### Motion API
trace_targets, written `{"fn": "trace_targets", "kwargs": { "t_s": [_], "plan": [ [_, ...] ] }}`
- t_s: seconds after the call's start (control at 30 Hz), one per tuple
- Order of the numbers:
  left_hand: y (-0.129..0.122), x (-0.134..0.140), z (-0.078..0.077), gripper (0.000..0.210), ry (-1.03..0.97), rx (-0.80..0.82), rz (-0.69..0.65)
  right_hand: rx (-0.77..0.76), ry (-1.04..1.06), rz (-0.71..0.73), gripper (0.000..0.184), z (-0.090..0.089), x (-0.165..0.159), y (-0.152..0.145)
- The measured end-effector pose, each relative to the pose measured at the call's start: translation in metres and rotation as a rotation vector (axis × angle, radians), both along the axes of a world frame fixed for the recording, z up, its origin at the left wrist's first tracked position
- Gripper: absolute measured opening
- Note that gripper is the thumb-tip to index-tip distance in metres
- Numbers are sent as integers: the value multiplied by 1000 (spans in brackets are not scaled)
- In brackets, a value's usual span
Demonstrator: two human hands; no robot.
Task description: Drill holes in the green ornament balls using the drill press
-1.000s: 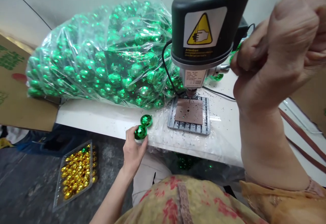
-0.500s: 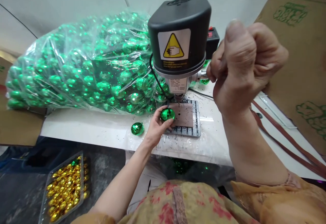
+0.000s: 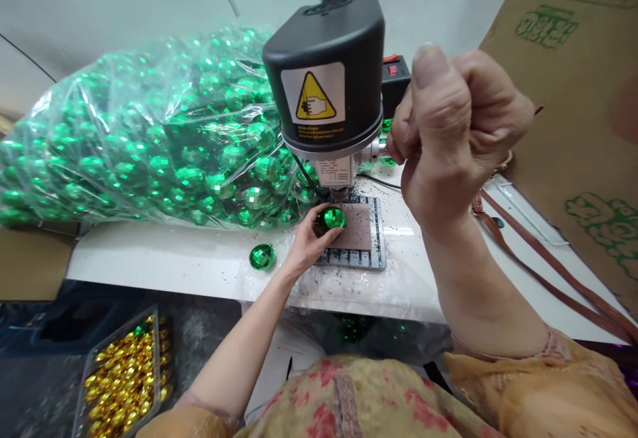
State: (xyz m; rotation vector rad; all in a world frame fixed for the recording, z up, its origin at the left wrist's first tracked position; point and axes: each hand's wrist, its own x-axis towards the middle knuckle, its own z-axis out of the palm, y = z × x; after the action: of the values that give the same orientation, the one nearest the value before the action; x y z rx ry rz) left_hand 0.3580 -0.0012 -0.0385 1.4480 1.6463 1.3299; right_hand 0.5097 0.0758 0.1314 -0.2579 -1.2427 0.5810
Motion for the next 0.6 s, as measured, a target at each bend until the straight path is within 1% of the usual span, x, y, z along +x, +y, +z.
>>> {"fn": "trace_targets", "kwargs": {
  "t_s": [0.07,0.17,0.3,0.37,0.47,0.6],
  "plan": [
    [3,3,2,54,74,24,8,-25,-18,-8,50,-1,1,0],
    [6,7,2,51,190,75,11,-18,-13,-5,51,1,2,-1],
    [9,12,-3,47,331,131,48,28,3,3,55,4,1,-1],
    [11,16,-8,49,318,129,59,45,28,27,54,6,0,0],
    [13,19,-15,55,227,98,51,60,70,64,52,7,0,1],
    [13,21,-20,57,181,85,48,-16,8,47,49,6,1,-3]
  ]
}}
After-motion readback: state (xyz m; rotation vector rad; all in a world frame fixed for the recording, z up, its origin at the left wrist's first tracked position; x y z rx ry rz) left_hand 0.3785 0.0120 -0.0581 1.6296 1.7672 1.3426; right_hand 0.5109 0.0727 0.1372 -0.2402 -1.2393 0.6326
